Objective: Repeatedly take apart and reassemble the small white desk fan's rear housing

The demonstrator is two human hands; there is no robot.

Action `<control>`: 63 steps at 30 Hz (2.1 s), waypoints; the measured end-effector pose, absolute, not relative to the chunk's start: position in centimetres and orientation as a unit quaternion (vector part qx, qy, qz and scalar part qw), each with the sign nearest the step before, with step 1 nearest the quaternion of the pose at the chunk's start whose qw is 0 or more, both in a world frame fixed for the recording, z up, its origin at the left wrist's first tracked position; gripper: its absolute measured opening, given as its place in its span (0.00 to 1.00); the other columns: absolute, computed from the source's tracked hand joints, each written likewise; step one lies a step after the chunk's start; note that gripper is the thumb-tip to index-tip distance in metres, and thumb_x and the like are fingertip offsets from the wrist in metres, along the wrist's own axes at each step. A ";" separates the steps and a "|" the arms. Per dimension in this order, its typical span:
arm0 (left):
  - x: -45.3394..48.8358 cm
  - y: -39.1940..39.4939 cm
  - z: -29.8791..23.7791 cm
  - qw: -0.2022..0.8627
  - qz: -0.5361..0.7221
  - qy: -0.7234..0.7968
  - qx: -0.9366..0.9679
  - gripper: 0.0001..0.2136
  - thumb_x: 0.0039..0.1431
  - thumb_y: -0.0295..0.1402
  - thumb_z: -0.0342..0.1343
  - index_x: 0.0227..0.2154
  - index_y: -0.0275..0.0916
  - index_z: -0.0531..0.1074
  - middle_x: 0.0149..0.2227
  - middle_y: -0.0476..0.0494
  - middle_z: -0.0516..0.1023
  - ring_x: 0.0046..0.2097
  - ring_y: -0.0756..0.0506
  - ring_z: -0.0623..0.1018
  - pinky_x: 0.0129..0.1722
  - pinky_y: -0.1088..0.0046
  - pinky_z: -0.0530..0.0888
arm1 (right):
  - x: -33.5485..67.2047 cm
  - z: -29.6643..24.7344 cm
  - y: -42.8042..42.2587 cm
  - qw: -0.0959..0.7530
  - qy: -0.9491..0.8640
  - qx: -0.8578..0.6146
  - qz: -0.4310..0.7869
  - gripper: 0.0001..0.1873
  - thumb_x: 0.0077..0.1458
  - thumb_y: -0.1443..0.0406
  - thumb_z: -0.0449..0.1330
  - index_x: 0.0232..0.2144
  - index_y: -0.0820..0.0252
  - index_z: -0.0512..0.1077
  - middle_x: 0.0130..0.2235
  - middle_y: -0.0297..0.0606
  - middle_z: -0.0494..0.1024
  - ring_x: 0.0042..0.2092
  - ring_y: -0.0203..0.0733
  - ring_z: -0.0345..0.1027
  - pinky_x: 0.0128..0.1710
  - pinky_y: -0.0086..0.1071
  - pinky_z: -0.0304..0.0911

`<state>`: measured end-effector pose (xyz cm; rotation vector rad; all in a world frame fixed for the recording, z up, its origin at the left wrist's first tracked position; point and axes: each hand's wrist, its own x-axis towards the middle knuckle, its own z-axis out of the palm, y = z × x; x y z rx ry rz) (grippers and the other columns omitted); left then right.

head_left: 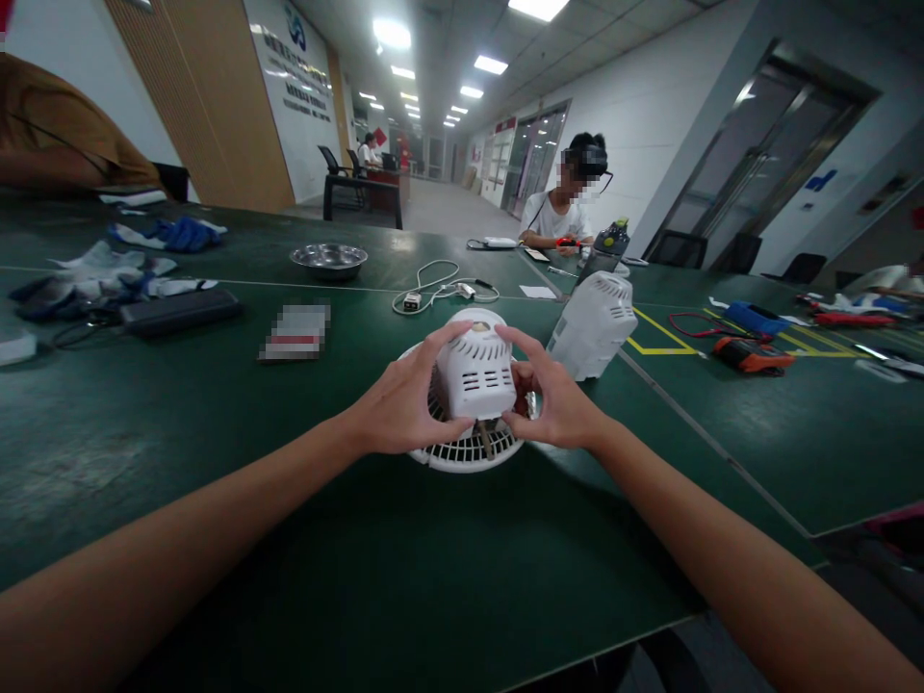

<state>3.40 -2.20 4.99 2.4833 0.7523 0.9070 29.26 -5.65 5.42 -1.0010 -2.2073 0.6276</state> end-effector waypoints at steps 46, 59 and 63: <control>1.3 1.0 1.8 0.263 0.340 0.492 0.757 0.30 0.71 0.51 0.41 0.68 0.38 0.61 0.61 0.32 0.75 0.58 0.32 0.77 0.58 0.51 0.70 | 30.8 4.8 -4.1 0.342 -0.803 -0.472 0.126 0.59 0.48 0.54 0.72 0.73 0.44 0.42 0.66 0.46 0.66 0.55 0.63 0.71 0.59 0.64 0.64; 0.5 3.0 0.4 0.355 0.588 0.330 0.648 0.22 0.68 0.48 0.52 0.55 0.37 0.73 0.55 0.36 0.79 0.55 0.38 0.78 0.54 0.61 0.75 | 28.6 3.9 -4.2 0.578 -0.519 -0.404 0.484 0.32 0.50 0.54 0.68 0.56 0.50 0.67 0.48 0.39 0.80 0.51 0.54 0.75 0.53 0.53 0.71; 1.1 3.0 0.1 0.479 0.531 0.352 0.605 0.18 0.58 0.46 0.64 0.44 0.37 0.79 0.43 0.40 0.84 0.45 0.38 0.83 0.47 0.58 0.80 | 27.6 3.4 -4.6 0.501 -0.432 -0.370 0.652 0.19 0.58 0.49 0.58 0.44 0.53 0.73 0.44 0.39 0.82 0.53 0.53 0.74 0.51 0.50 0.72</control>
